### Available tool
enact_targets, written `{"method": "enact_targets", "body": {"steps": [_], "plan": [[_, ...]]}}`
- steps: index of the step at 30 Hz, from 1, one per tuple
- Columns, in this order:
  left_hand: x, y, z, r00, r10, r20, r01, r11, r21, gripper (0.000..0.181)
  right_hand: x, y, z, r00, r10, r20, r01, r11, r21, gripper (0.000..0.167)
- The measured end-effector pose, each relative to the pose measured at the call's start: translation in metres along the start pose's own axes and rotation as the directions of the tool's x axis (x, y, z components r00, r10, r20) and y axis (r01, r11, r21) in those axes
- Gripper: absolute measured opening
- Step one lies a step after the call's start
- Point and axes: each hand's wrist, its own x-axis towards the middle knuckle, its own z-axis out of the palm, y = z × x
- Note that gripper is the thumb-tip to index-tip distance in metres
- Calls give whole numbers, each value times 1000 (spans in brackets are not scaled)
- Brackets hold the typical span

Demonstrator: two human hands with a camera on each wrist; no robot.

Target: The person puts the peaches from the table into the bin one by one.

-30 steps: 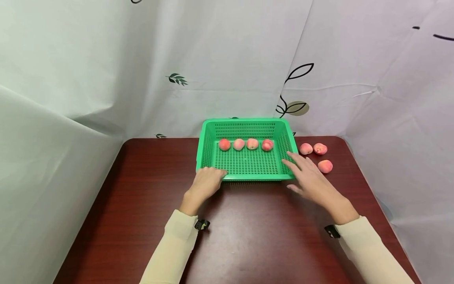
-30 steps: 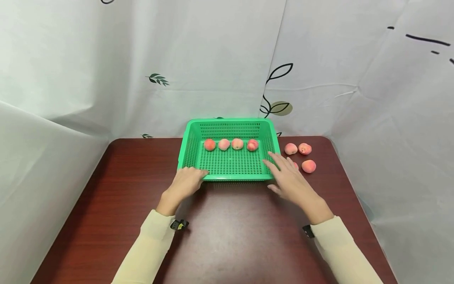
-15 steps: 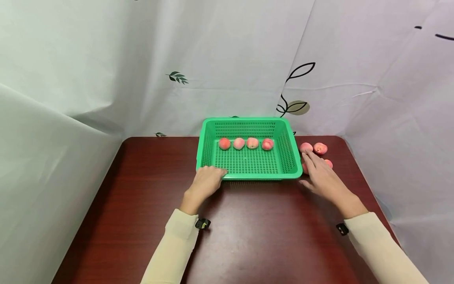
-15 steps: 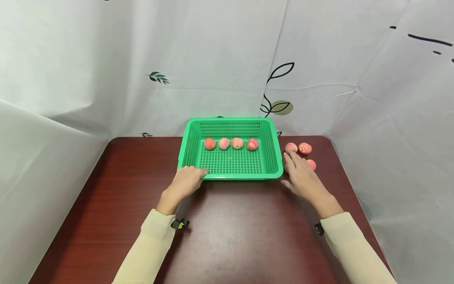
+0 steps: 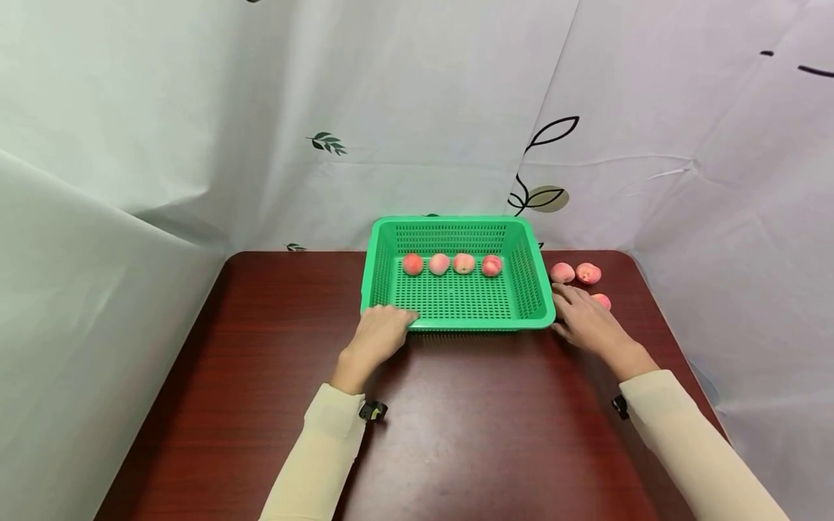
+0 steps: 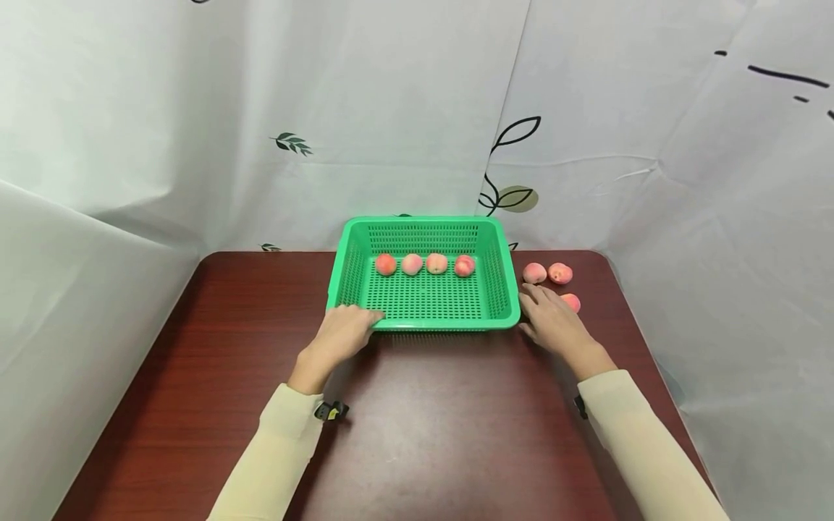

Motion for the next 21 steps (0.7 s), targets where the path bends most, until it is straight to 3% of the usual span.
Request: {"method": "enact_targets", "body": {"steps": [6,14,21], "plan": [[-1,0,1,1000,1,-13,-1,1000,8,35,4,4,4,997,39,66,-40,999,16,47],[-1,0,2,1000,6,-23,-6,1000,-4,35,5,13,14,998,26,59,-29,999,46,36],[-1,-1,2,1000,7,-28,-6,1000,3,34,4,11,13,992,58,112,-67,995,72,30]]}}
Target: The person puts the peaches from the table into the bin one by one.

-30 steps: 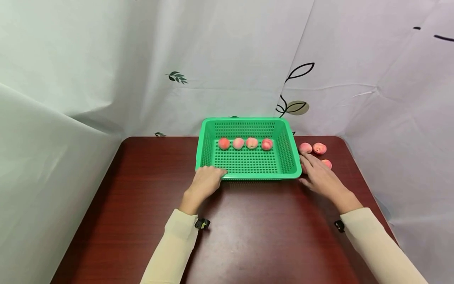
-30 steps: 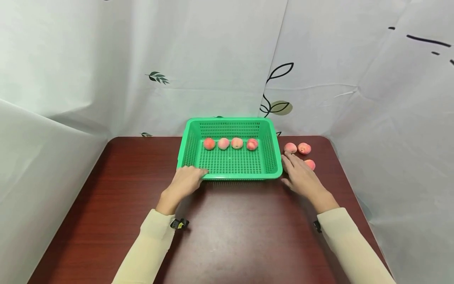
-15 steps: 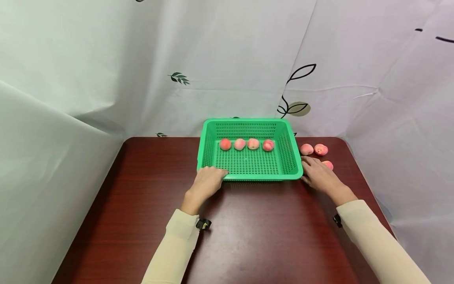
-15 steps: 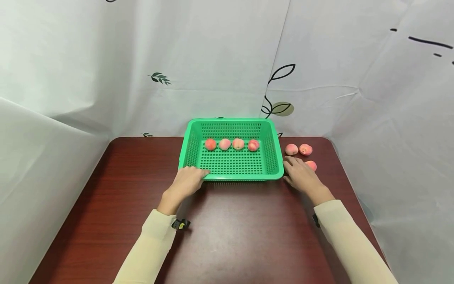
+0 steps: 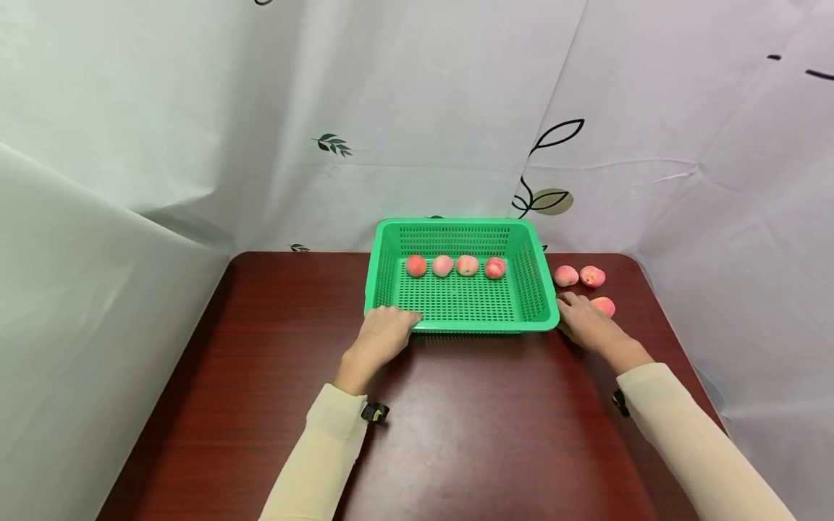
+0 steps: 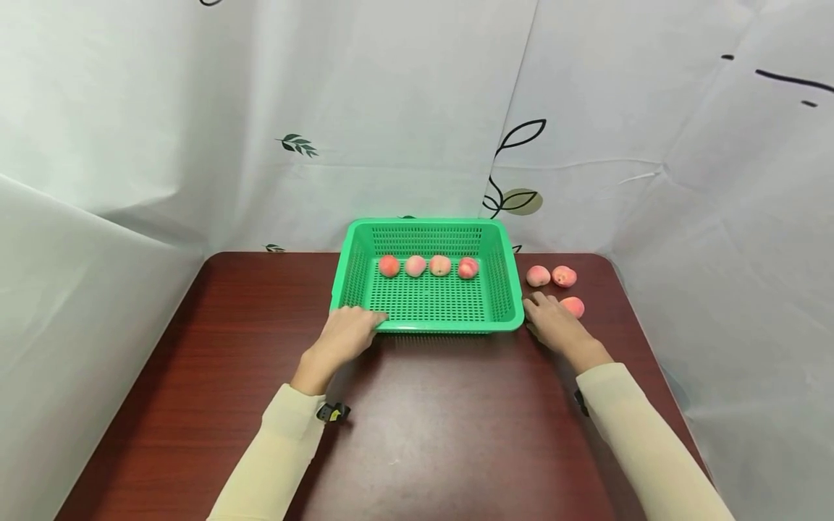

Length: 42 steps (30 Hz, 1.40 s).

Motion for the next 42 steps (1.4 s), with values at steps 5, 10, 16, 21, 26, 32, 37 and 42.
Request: {"method": "enact_targets", "body": {"steps": [5,10,16,21,26,32,37,42], "plan": [[1,-1,-1,1000,-3,13,3,1000,-5,33,1,-1,-2,1000,12,6,-12,1000,-6,27],[2,-1,-3,999,-11,36,11,1000,-6,33,0,-1,-5,1000,10,-7,-10,1000,16,33],[3,0,-4,999,-18,43,18,1000,-6,35,-2,0,-8,1000,-13,-25,13,1000,23,38],[2,0,-3,999,-11,39,11,1000,8,35,-1,2,-13,995,-48,-87,51,998,31,40],[1,0,-2,1000,6,18,-6,1000,14,32,2,2,-28,980,-66,-190,72,997,25,41],[1,0,-1,1000,15,10,-15,1000,21,31,8,-6,-49,964,-13,-265,29,998,59,44],[1,0,1,1000,12,7,-12,1000,22,34,17,-12,-63,963,-3,-269,27,996,85,41],[1,0,0,1000,11,6,-11,1000,11,36,27,-20,-74,960,-33,-279,61,994,92,38]]}}
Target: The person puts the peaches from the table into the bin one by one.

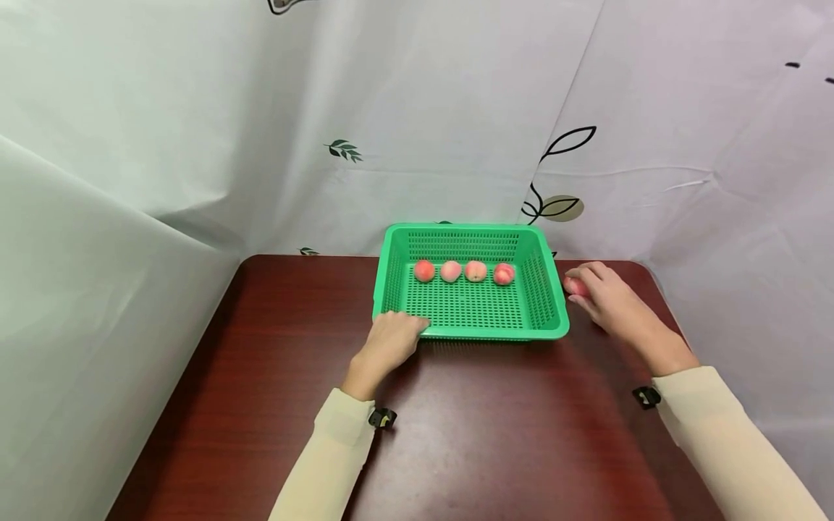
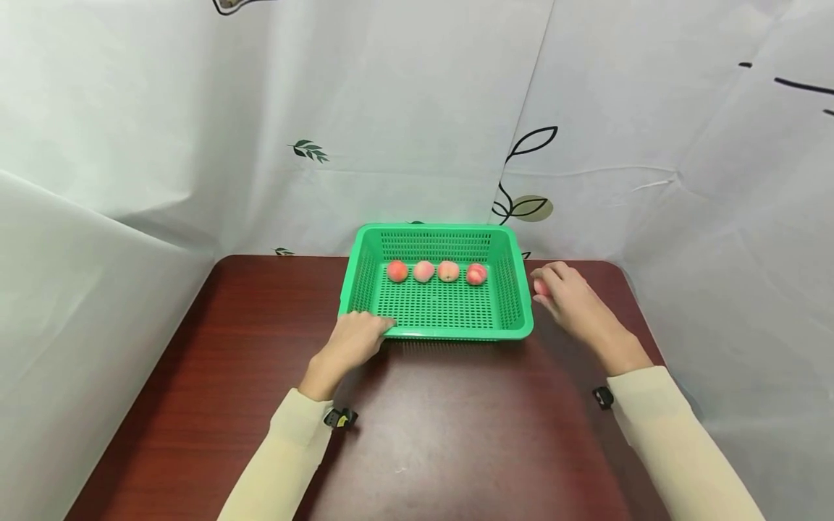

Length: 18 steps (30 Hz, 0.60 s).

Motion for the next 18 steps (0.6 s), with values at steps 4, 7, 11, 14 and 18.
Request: {"method": "enact_targets", "body": {"steps": [4,7,11,14,18], "plan": [[-1,0,-1,1000,0,-6,0,1000,5,35,12,-9,-3,1000,-24,-1,24,1000,5,40],[-2,0,-1,1000,-2,-6,2,1000,6,35,21,-18,-3,999,-42,8,42,999,17,40],[-2,0,-1,1000,-5,-7,5,1000,2,35,33,-29,-3,997,-68,36,67,997,36,39],[-2,0,-2,1000,-4,-14,4,1000,-3,35,43,-36,-2,994,-85,61,82,995,58,39],[-1,0,-2,1000,-3,-14,3,1000,2,34,57,-44,1,989,-121,81,115,990,80,39]]}}
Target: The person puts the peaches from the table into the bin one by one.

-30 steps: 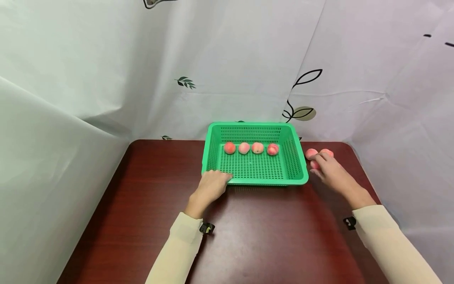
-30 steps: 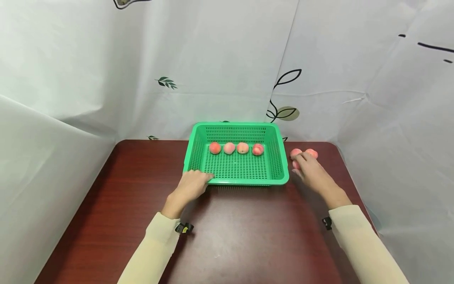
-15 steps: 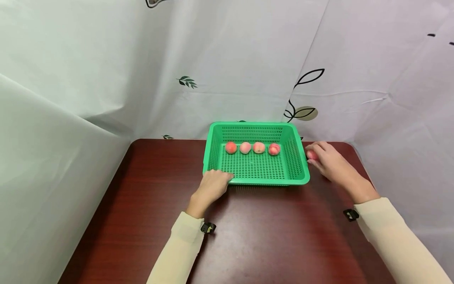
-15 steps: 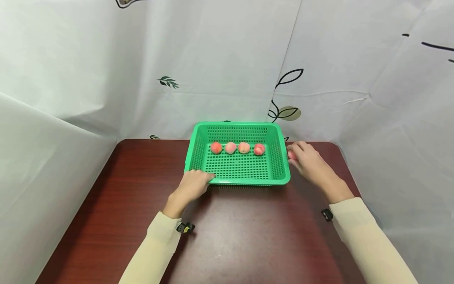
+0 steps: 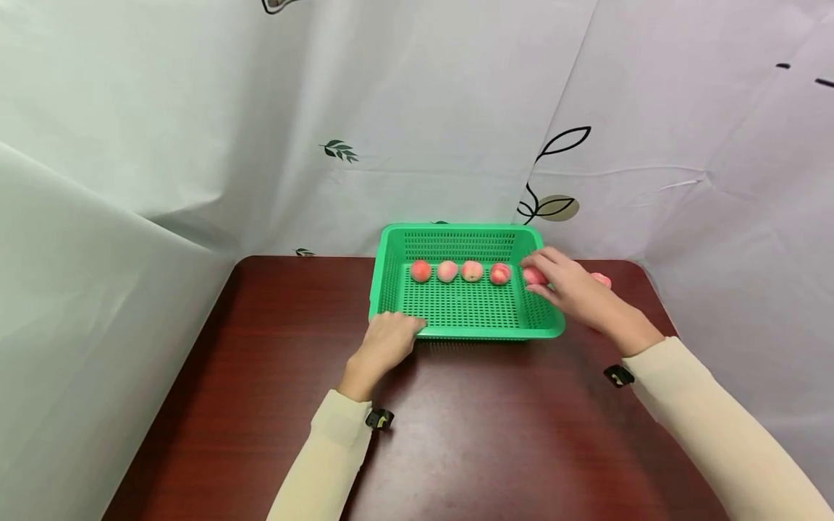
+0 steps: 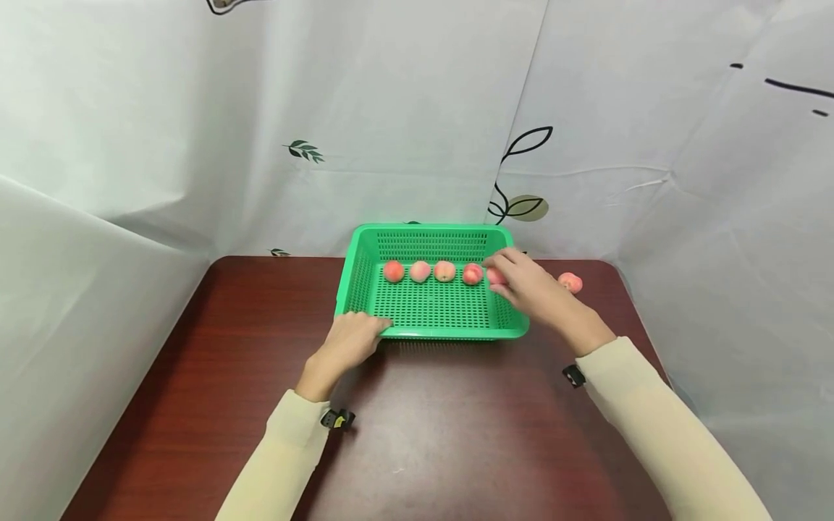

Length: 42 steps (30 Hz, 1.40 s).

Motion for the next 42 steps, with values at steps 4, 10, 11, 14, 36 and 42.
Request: {"method": "enact_targets", "body": {"steps": [4,10,11,14,36,42], "plan": [[0,0,0,1000,-4,0,4,1000,14,33,17,-6,6,999,-39,28,38,999,22,35],[1,0,0,1000,-4,7,4,1000,13,35,37,-16,14,994,-72,88,68,997,46,31],[1,0,0,1000,-4,10,4,1000,11,36,40,-17,15,992,-74,100,70,996,47,31],[0,0,0,1000,-12,15,12,1000,7,37,49,-22,20,986,-74,147,66,996,53,32],[2,2,0,999,-17,42,17,1000,-4,40,105,-44,50,910,-144,388,107,987,115,33],[2,1,-2,998,-14,55,15,1000,-6,38,119,-51,59,871,-129,474,88,990,108,34]]}}
